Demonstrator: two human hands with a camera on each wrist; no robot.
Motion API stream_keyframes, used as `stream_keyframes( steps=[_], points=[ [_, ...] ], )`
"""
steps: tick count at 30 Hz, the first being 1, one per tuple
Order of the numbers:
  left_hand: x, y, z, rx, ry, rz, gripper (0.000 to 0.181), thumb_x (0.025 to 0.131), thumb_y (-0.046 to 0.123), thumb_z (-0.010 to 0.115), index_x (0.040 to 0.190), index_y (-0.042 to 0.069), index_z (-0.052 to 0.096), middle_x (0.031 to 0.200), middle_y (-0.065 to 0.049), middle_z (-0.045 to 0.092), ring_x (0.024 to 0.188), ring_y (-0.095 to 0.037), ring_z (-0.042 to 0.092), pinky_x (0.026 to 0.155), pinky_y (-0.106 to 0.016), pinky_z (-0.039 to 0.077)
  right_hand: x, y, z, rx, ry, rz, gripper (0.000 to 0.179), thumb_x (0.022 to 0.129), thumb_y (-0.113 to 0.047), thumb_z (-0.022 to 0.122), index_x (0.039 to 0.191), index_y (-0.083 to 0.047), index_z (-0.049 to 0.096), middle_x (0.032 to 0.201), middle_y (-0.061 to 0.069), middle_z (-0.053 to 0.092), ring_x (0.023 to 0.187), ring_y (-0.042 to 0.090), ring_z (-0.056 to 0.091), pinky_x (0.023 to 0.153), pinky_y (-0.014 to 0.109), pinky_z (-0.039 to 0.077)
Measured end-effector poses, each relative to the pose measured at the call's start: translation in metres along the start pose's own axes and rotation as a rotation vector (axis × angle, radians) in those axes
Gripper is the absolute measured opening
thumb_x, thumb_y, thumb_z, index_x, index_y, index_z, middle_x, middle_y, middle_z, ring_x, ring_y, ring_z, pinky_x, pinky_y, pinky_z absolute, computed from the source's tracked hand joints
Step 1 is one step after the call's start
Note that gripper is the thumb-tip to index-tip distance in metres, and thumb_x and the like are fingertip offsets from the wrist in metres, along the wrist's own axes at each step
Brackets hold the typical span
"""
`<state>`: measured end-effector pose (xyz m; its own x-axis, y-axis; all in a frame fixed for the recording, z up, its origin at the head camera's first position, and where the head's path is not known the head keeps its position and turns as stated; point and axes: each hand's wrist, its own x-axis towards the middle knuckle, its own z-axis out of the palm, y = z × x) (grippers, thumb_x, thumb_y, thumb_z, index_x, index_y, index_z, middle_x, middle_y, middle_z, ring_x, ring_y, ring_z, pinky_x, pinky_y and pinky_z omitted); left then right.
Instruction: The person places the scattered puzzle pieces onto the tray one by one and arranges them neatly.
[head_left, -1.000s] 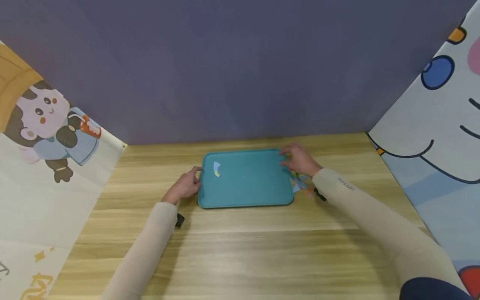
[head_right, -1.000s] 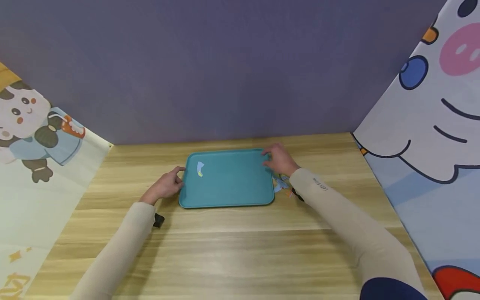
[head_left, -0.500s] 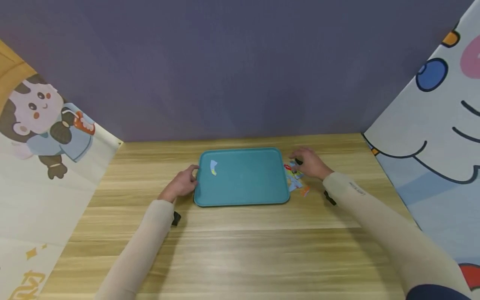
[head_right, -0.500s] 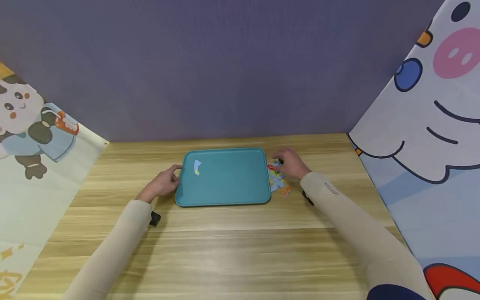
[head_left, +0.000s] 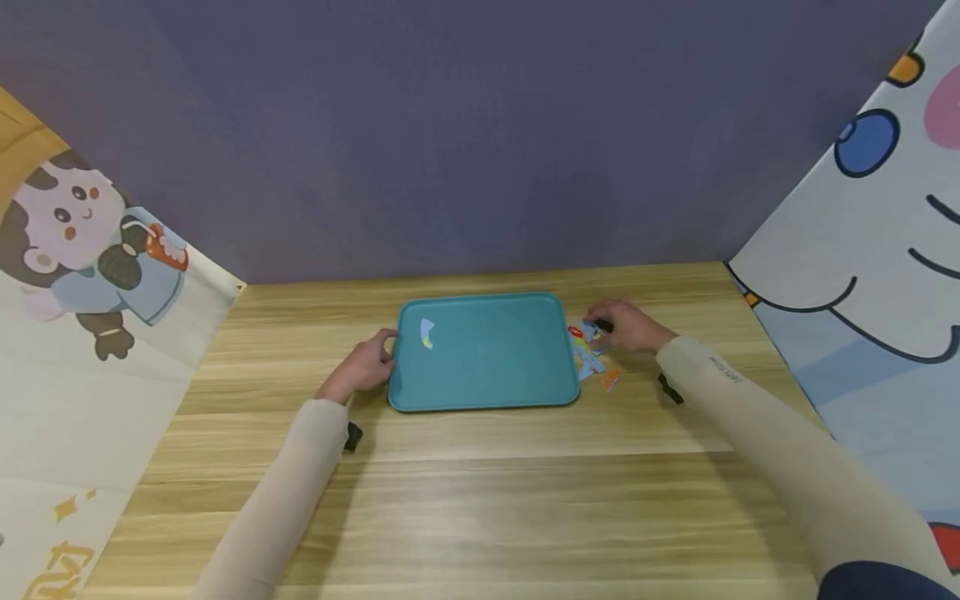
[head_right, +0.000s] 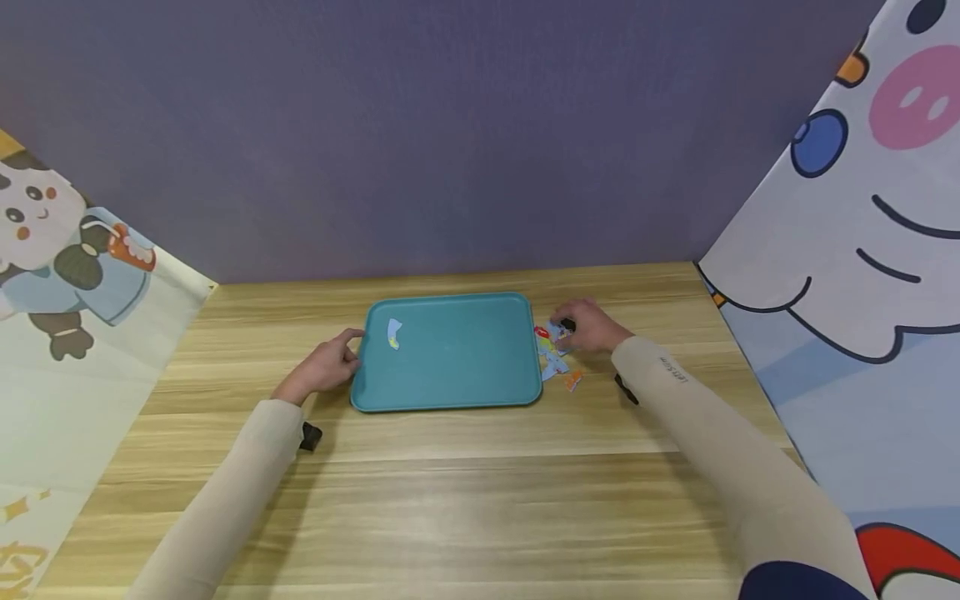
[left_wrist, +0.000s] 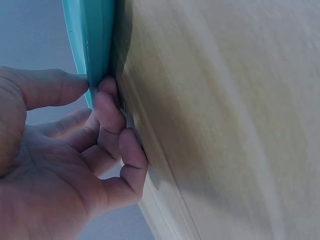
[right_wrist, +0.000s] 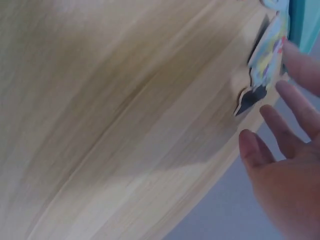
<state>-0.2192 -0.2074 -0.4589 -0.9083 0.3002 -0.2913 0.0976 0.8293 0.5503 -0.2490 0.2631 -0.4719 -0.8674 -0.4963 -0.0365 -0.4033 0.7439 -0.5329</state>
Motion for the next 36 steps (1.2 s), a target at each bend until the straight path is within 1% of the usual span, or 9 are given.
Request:
stream_keyframes(
  steps=[5,8,16,19,24,28,31,34,36],
  points=[
    [0.001,0.0,0.0,0.002,-0.002,0.007,0.056,0.092,0.004,0.052,0.143,0.0,0.03,0.105,-0.022,0.062,0.083,-0.024,0.059,0.072,-0.038,0.048,-0.004,0.007,-0.004,-0.014,0.004,0.026,0.041,0.08,0.001,0.069,0.119,0.006,0.061,0.128,0.026,0.051,0.123,0.043,0.04,0.107,0.056,0.013],
    [0.001,-0.001,0.0,0.007,-0.005,0.005,0.056,0.092,0.004,0.052,0.143,0.0,0.03,0.105,-0.021,0.062,0.084,-0.025,0.059,0.074,-0.039,0.048,-0.006,0.008,-0.006,-0.001,-0.006,0.045,0.044,0.078,0.001,0.071,0.12,0.006,0.06,0.129,0.025,0.051,0.123,0.043,0.038,0.107,0.057,0.012],
    [0.002,0.0,-0.002,0.006,0.0,0.007,0.056,0.092,0.004,0.053,0.143,0.0,0.029,0.102,-0.02,0.063,0.08,-0.023,0.058,0.071,-0.037,0.048,-0.006,0.006,-0.004,0.06,-0.071,-0.065,0.06,0.071,-0.008,0.082,0.124,0.005,0.057,0.137,0.026,0.043,0.127,0.045,0.032,0.105,0.062,0.002],
    [0.002,0.0,-0.001,0.003,-0.002,-0.001,0.057,0.092,0.005,0.053,0.143,0.002,0.029,0.103,-0.019,0.063,0.08,-0.023,0.058,0.071,-0.037,0.048,-0.007,0.006,-0.003,0.077,-0.068,-0.064,0.061,0.071,-0.01,0.083,0.124,0.006,0.057,0.136,0.028,0.042,0.128,0.046,0.03,0.105,0.061,0.001],
    [0.001,-0.002,0.0,0.001,-0.003,-0.004,0.057,0.092,0.004,0.053,0.143,0.002,0.029,0.103,-0.019,0.062,0.081,-0.024,0.058,0.071,-0.037,0.048,-0.008,0.006,-0.001,0.072,-0.053,-0.015,0.064,0.072,-0.015,0.083,0.126,0.004,0.056,0.136,0.025,0.043,0.127,0.043,0.031,0.107,0.057,0.006],
    [0.001,-0.002,0.0,0.0,-0.002,-0.002,0.057,0.092,0.004,0.054,0.143,0.002,0.03,0.102,-0.019,0.062,0.083,-0.024,0.059,0.073,-0.039,0.048,-0.006,0.006,0.002,0.048,-0.033,-0.037,0.065,0.071,-0.016,0.084,0.126,0.003,0.056,0.134,0.023,0.047,0.125,0.041,0.035,0.107,0.056,0.01],
    [0.001,-0.003,0.001,-0.003,-0.003,0.0,0.057,0.092,0.005,0.054,0.143,0.002,0.03,0.102,-0.019,0.063,0.082,-0.024,0.059,0.072,-0.038,0.048,-0.005,0.006,0.003,0.041,-0.024,-0.032,0.066,0.07,-0.017,0.084,0.127,0.002,0.055,0.133,0.02,0.049,0.122,0.039,0.038,0.105,0.055,0.016],
    [0.002,-0.002,0.001,0.0,-0.002,-0.003,0.056,0.092,0.005,0.054,0.143,0.002,0.03,0.101,-0.018,0.063,0.082,-0.024,0.059,0.072,-0.037,0.049,-0.005,0.007,0.004,0.037,-0.017,-0.001,0.067,0.071,-0.021,0.084,0.128,0.001,0.055,0.131,0.019,0.05,0.12,0.038,0.038,0.101,0.055,0.024],
    [0.003,-0.002,0.001,0.003,-0.002,-0.005,0.056,0.092,0.005,0.054,0.143,0.002,0.03,0.101,-0.018,0.063,0.082,-0.023,0.059,0.071,-0.037,0.049,-0.005,0.008,0.004,0.032,-0.005,0.022,0.068,0.072,-0.025,0.084,0.128,-0.001,0.055,0.131,0.019,0.05,0.121,0.038,0.037,0.1,0.055,0.026]
  ],
)
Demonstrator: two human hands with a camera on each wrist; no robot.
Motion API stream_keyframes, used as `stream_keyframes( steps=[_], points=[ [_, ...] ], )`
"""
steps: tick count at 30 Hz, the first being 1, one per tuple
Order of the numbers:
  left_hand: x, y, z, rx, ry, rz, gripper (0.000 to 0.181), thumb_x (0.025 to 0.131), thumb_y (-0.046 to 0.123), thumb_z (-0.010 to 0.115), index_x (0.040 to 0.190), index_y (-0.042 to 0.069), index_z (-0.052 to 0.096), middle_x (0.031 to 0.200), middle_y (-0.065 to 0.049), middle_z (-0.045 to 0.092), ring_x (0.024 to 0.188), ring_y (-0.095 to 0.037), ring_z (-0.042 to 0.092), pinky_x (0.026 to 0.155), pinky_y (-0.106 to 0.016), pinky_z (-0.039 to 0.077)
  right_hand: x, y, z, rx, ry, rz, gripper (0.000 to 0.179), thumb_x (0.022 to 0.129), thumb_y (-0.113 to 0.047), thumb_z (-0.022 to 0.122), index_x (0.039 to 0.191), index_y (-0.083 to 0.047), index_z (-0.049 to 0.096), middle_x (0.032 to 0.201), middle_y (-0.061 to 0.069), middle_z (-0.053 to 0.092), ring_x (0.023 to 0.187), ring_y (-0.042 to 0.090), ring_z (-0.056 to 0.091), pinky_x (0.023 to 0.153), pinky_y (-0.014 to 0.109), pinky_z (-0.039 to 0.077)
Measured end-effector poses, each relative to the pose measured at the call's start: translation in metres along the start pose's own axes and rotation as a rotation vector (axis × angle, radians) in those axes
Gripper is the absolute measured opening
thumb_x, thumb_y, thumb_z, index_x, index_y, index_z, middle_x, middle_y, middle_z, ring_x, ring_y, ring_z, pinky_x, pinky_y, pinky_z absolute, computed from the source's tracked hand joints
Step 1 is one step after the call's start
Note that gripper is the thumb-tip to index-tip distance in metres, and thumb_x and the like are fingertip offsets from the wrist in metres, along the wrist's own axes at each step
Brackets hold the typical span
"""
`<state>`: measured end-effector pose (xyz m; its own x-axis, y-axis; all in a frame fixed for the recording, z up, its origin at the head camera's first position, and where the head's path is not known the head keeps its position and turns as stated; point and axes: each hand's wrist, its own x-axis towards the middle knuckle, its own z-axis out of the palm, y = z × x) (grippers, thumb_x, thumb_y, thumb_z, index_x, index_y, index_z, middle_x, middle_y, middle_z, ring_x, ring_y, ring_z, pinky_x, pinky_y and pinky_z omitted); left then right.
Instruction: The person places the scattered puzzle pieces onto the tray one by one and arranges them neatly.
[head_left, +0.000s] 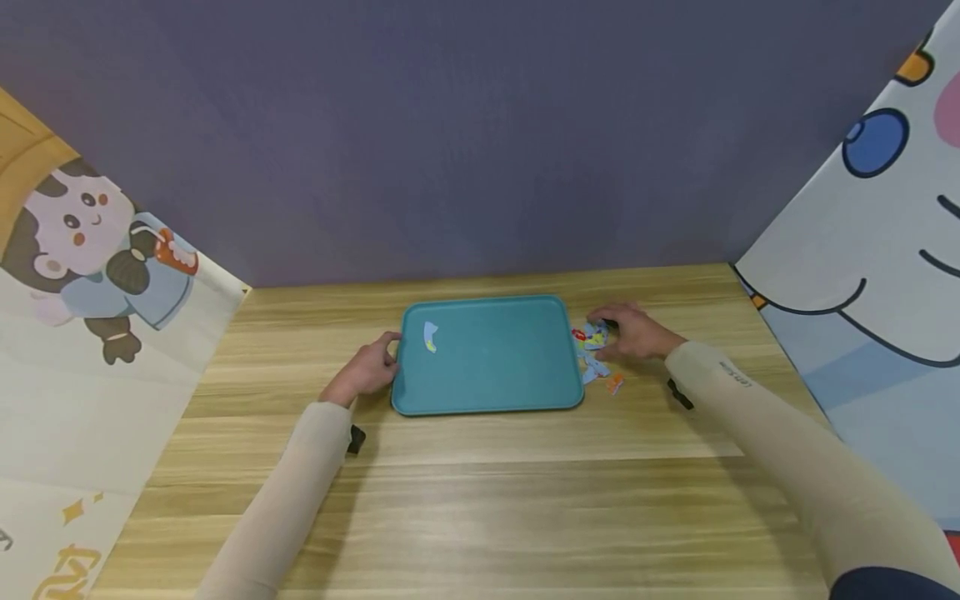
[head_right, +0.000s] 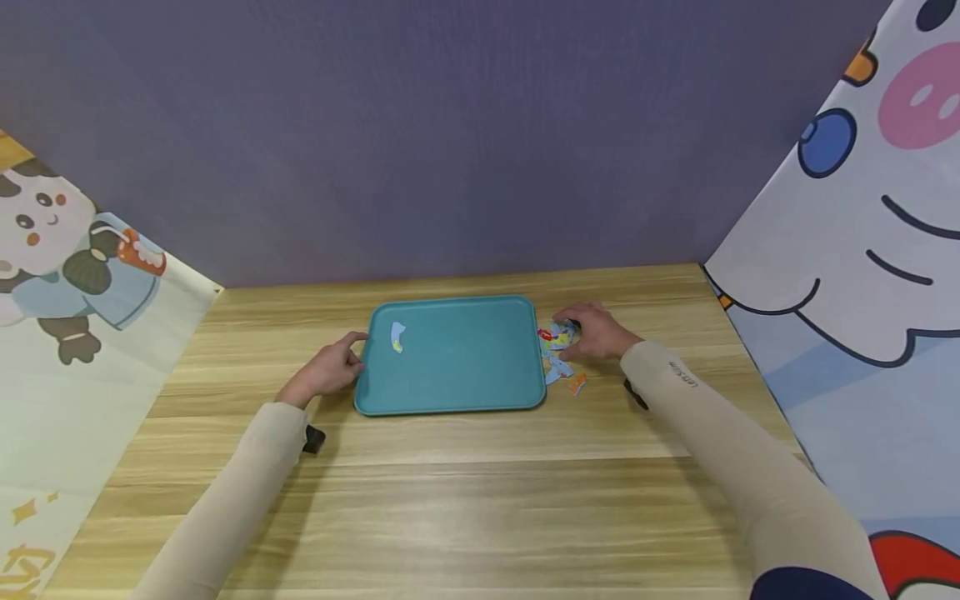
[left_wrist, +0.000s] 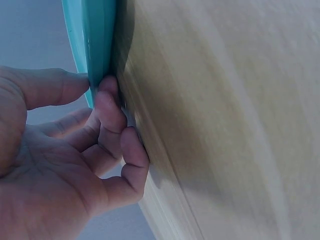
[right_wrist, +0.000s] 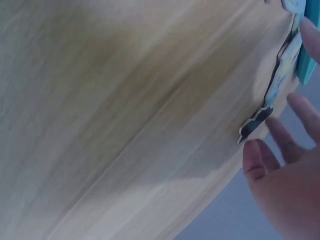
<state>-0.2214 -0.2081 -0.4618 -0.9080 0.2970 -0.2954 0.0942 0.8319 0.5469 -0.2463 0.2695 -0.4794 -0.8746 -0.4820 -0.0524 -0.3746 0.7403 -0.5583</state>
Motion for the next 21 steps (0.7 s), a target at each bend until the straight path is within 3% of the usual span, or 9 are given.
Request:
stream_keyframes(
  steps=[5,10,21],
  points=[
    [0.0,0.001,0.0,-0.001,-0.002,-0.005,0.057,0.092,0.004,0.053,0.143,0.001,0.029,0.101,-0.018,0.063,0.08,-0.023,0.059,0.069,-0.036,0.048,0.001,-0.002,0.003,-0.033,0.05,0.051,0.069,0.072,-0.034,0.082,0.127,-0.001,0.056,0.133,0.025,0.046,0.122,0.042,0.032,0.099,0.057,0.026],
    [0.0,0.001,0.0,-0.005,-0.003,-0.013,0.057,0.092,0.004,0.054,0.143,0.002,0.029,0.101,-0.018,0.063,0.08,-0.023,0.059,0.069,-0.036,0.048,0.005,-0.004,0.007,-0.063,0.087,0.091,0.068,0.071,-0.034,0.083,0.125,-0.001,0.058,0.131,0.024,0.048,0.119,0.041,0.033,0.098,0.056,0.028],
    [0.0,0.001,0.0,-0.01,-0.002,-0.008,0.057,0.092,0.004,0.054,0.143,0.002,0.03,0.1,-0.017,0.063,0.08,-0.022,0.058,0.07,-0.036,0.048,0.012,-0.015,0.003,-0.052,0.107,0.061,0.076,0.071,-0.034,0.083,0.129,0.004,0.052,0.132,0.022,0.048,0.125,0.038,0.034,0.104,0.051,0.022]
  ],
)
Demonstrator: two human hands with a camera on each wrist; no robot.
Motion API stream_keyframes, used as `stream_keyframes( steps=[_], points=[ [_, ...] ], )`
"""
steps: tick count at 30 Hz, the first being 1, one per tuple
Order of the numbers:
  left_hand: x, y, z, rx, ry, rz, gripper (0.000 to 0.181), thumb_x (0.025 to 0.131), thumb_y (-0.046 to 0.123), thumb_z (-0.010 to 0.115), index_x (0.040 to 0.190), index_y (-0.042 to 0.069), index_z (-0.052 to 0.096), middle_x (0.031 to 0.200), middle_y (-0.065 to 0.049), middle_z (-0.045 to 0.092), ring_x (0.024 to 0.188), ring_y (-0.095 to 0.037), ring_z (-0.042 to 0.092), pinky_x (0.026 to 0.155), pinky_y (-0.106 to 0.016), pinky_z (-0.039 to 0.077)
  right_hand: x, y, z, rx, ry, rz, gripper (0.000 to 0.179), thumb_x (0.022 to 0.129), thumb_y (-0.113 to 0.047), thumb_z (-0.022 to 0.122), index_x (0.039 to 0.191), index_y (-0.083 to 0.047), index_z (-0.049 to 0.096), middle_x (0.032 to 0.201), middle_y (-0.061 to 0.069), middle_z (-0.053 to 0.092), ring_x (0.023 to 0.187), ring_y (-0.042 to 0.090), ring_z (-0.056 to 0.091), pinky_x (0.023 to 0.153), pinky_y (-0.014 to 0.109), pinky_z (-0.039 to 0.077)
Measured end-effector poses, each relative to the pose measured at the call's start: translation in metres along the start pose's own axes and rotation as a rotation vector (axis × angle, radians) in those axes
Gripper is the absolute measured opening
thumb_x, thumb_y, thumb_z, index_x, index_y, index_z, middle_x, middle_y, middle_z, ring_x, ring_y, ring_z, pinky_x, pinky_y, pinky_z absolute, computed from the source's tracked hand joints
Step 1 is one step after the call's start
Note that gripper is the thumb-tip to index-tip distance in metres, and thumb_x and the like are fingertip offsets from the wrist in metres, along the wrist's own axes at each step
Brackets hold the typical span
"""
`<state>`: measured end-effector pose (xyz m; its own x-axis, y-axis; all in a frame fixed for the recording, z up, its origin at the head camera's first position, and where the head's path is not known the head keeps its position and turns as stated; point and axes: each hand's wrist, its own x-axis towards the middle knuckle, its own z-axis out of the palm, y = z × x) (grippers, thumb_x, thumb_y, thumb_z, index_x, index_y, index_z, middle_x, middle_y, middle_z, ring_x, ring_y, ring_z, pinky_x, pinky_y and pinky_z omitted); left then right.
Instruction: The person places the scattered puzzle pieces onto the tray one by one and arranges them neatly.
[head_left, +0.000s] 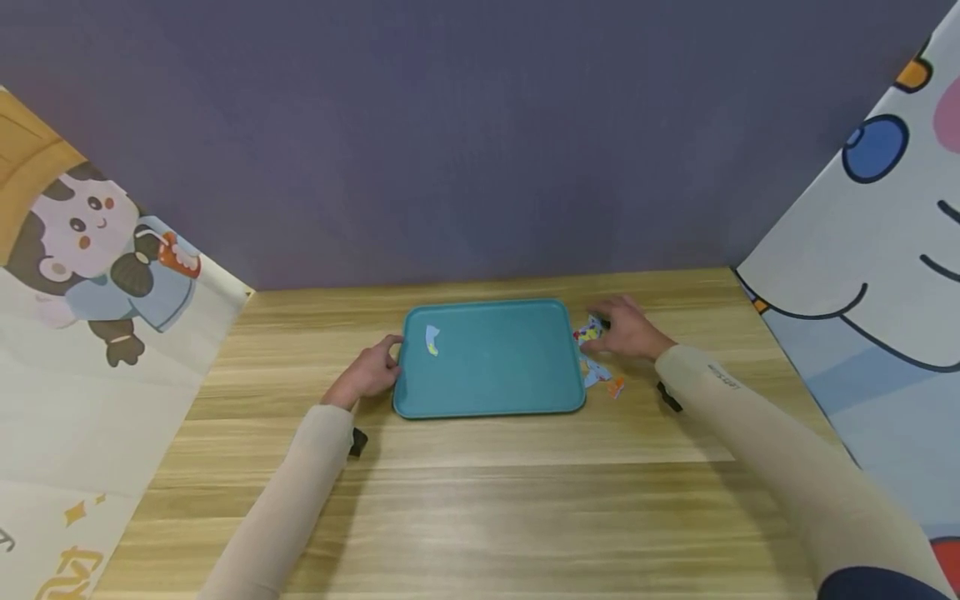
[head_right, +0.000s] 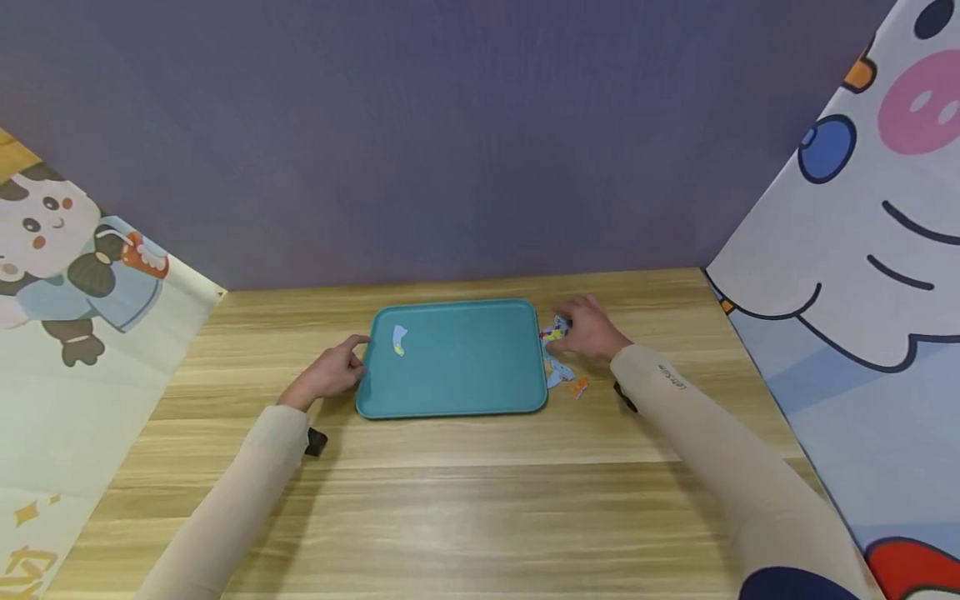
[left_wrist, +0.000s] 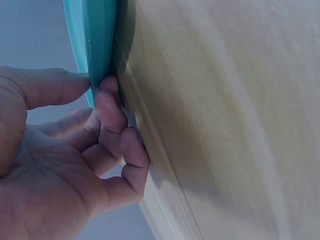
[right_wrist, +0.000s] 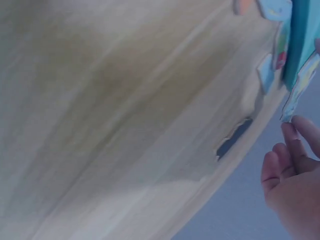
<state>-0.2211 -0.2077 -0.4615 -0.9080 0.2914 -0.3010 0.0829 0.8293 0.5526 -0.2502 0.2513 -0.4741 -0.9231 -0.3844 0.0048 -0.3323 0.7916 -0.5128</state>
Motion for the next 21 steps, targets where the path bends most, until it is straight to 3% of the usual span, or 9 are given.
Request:
stream_keyframes(
  steps=[3,9,21],
  points=[
    [0.0,0.0,0.0,-0.004,0.0,-0.007,0.057,0.092,0.005,0.054,0.144,0.003,0.03,0.101,-0.017,0.062,0.079,-0.022,0.058,0.069,-0.035,0.048,0.003,-0.006,-0.003,0.005,0.02,-0.017,0.077,0.07,-0.034,0.084,0.128,0.005,0.053,0.131,0.022,0.049,0.124,0.038,0.035,0.105,0.051,0.021],
    [-0.001,-0.002,0.001,0.009,0.006,0.015,0.057,0.092,0.004,0.054,0.144,0.001,0.029,0.1,-0.017,0.062,0.079,-0.022,0.058,0.068,-0.035,0.049,0.007,-0.021,-0.006,0.035,0.045,-0.051,0.073,0.07,-0.036,0.083,0.126,0.003,0.056,0.13,0.022,0.051,0.127,0.039,0.034,0.11,0.049,0.005],
    [-0.001,-0.002,0.001,0.024,0.008,0.022,0.056,0.093,0.004,0.053,0.143,-0.001,0.029,0.101,-0.018,0.062,0.078,-0.021,0.058,0.069,-0.036,0.049,0.022,-0.058,0.002,0.032,0.028,-0.107,0.069,0.069,-0.034,0.084,0.124,0.0,0.059,0.132,0.017,0.05,0.126,0.035,0.036,0.109,0.051,0.012]
  ],
)
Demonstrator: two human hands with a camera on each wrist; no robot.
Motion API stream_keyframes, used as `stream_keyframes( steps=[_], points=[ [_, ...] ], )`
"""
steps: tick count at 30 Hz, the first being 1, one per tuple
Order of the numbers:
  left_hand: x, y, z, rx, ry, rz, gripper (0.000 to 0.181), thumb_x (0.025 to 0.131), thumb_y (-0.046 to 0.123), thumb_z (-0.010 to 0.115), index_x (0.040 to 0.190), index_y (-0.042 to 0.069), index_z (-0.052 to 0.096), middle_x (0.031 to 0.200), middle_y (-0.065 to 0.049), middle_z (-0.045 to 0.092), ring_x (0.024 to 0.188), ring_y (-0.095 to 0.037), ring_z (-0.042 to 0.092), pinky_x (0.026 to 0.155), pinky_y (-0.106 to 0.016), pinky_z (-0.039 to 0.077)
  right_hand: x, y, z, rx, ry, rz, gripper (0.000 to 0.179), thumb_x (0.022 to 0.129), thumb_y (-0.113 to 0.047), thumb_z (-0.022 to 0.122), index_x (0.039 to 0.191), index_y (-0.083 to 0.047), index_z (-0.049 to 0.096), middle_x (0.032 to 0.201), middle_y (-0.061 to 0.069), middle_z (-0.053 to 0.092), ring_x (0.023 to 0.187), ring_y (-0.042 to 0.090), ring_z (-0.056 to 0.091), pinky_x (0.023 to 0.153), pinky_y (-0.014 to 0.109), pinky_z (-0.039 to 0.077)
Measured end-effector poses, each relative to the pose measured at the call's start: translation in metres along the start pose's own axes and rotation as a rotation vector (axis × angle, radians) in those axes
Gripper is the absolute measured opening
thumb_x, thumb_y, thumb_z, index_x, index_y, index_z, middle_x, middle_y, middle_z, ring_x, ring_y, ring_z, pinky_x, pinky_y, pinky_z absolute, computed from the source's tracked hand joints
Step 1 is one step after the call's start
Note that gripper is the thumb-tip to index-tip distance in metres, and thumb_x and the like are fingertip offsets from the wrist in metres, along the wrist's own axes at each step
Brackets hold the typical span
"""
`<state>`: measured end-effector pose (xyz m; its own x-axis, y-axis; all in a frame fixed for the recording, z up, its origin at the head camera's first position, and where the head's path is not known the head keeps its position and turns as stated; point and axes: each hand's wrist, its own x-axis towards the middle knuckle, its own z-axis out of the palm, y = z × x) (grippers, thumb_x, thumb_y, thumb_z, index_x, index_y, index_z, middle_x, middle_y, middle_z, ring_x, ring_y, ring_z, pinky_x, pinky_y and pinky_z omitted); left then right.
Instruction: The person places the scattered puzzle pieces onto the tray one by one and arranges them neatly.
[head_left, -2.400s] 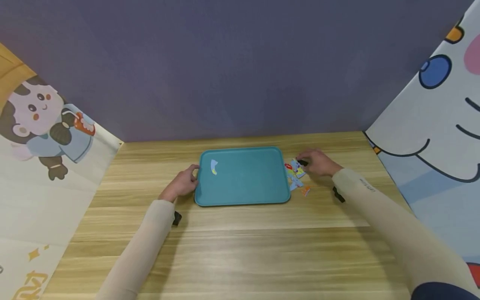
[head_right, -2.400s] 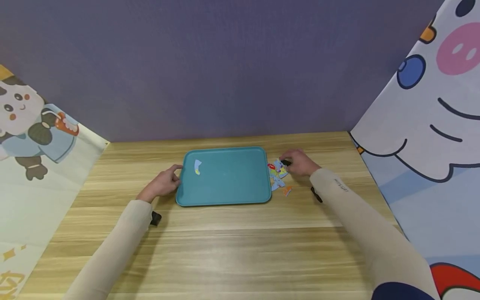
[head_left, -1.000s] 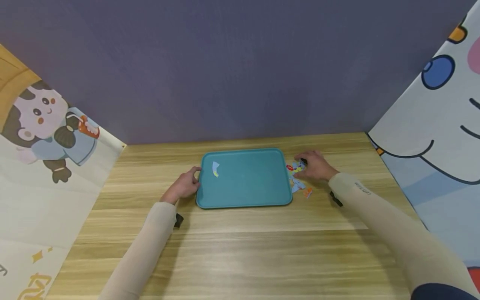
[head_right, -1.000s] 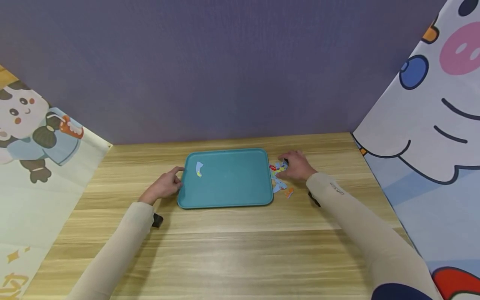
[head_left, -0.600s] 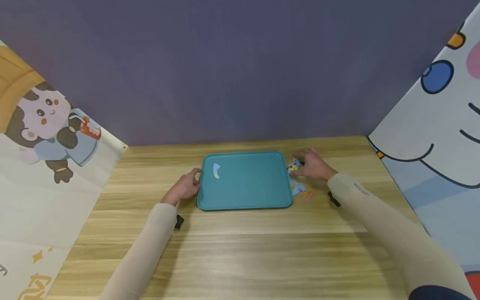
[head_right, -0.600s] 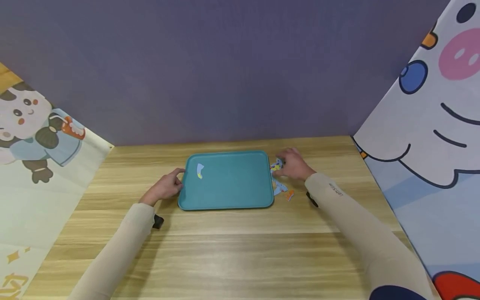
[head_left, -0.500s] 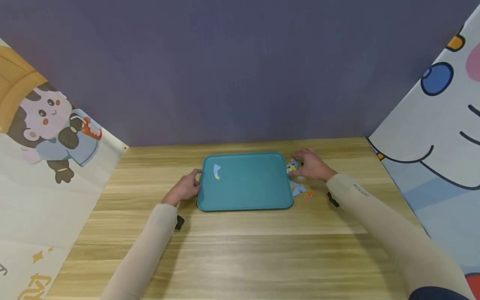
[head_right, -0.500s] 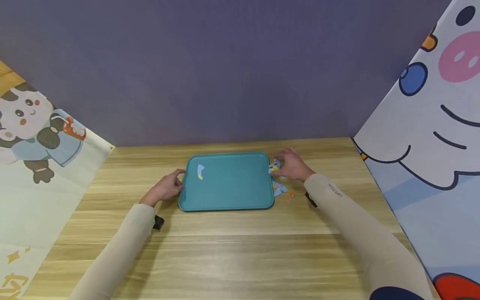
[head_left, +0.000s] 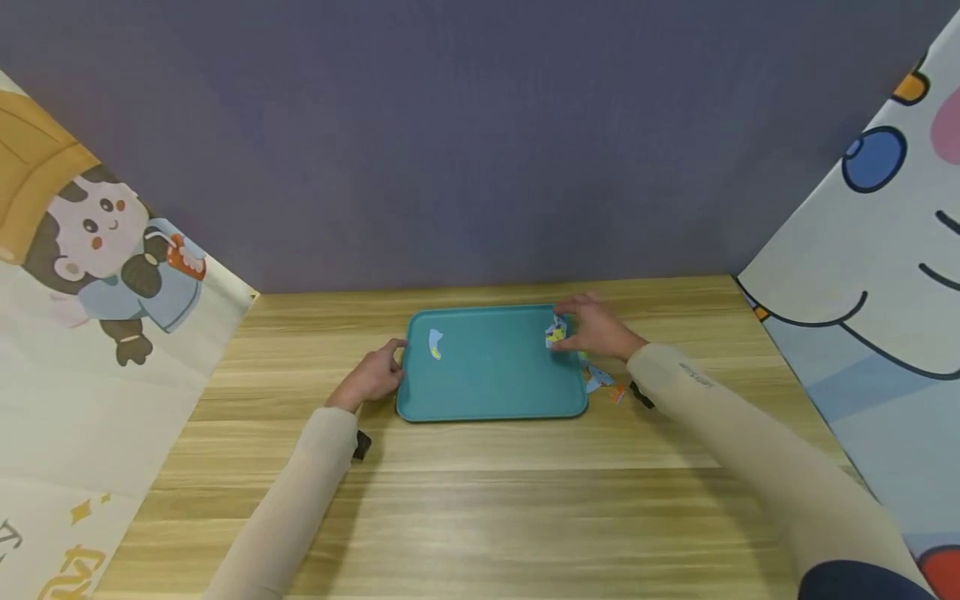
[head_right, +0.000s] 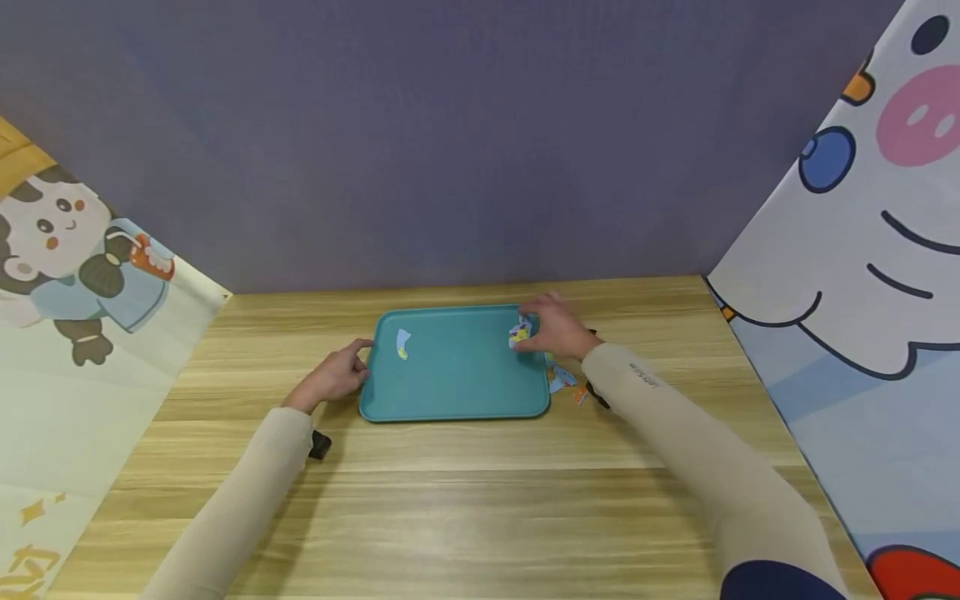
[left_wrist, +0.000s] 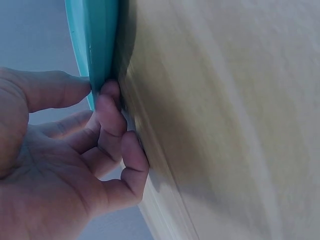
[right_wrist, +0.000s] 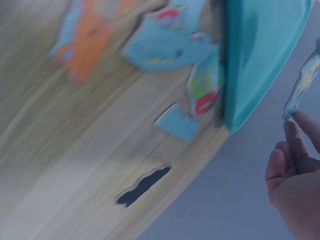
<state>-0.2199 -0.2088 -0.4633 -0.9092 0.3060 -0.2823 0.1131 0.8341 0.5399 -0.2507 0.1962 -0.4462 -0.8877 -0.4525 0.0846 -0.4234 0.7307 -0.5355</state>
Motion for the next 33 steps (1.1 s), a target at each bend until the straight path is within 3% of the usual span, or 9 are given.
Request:
stream_keyframes(
  steps=[6,11,20,28,33],
  points=[
    [-0.001,0.0,0.001,0.008,0.008,-0.01,0.057,0.092,0.004,0.052,0.144,0.0,0.029,0.099,-0.016,0.061,0.079,-0.022,0.057,0.07,-0.036,0.049,0.009,-0.017,0.008,0.007,-0.049,0.016,0.07,0.07,-0.034,0.084,0.126,-0.001,0.058,0.135,0.017,0.046,0.13,0.038,0.029,0.105,0.054,0.022],
    [-0.001,-0.001,0.002,0.008,0.028,0.005,0.057,0.092,0.003,0.052,0.143,0.0,0.03,0.096,-0.015,0.061,0.076,-0.021,0.057,0.069,-0.036,0.048,0.019,-0.032,0.016,0.004,-0.08,0.004,0.069,0.069,-0.035,0.084,0.126,-0.004,0.06,0.134,0.015,0.047,0.128,0.035,0.032,0.101,0.052,0.03],
    [-0.003,0.001,0.003,0.008,0.044,0.011,0.057,0.091,0.003,0.053,0.143,-0.001,0.031,0.091,-0.013,0.061,0.072,-0.02,0.056,0.066,-0.034,0.048,0.04,-0.05,0.033,0.019,-0.15,-0.03,0.069,0.069,-0.034,0.084,0.126,-0.003,0.059,0.133,0.015,0.048,0.128,0.033,0.032,0.101,0.049,0.031],
    [-0.003,0.0,0.004,-0.018,0.053,0.01,0.056,0.091,0.002,0.052,0.143,-0.001,0.031,0.092,-0.015,0.062,0.073,-0.02,0.057,0.067,-0.034,0.049,0.062,-0.061,0.06,-0.022,-0.142,-0.11,0.065,0.065,-0.033,0.087,0.117,-0.001,0.065,0.122,0.012,0.057,0.118,0.029,0.042,0.1,0.04,0.034],
    [-0.005,-0.001,0.005,-0.02,0.058,0.009,0.056,0.091,0.001,0.052,0.142,-0.002,0.031,0.092,-0.014,0.062,0.073,-0.02,0.056,0.067,-0.034,0.049,0.074,-0.068,0.076,-0.039,-0.162,-0.104,0.063,0.065,-0.033,0.087,0.116,-0.002,0.066,0.12,0.01,0.059,0.115,0.026,0.044,0.097,0.037,0.037]
  ],
)
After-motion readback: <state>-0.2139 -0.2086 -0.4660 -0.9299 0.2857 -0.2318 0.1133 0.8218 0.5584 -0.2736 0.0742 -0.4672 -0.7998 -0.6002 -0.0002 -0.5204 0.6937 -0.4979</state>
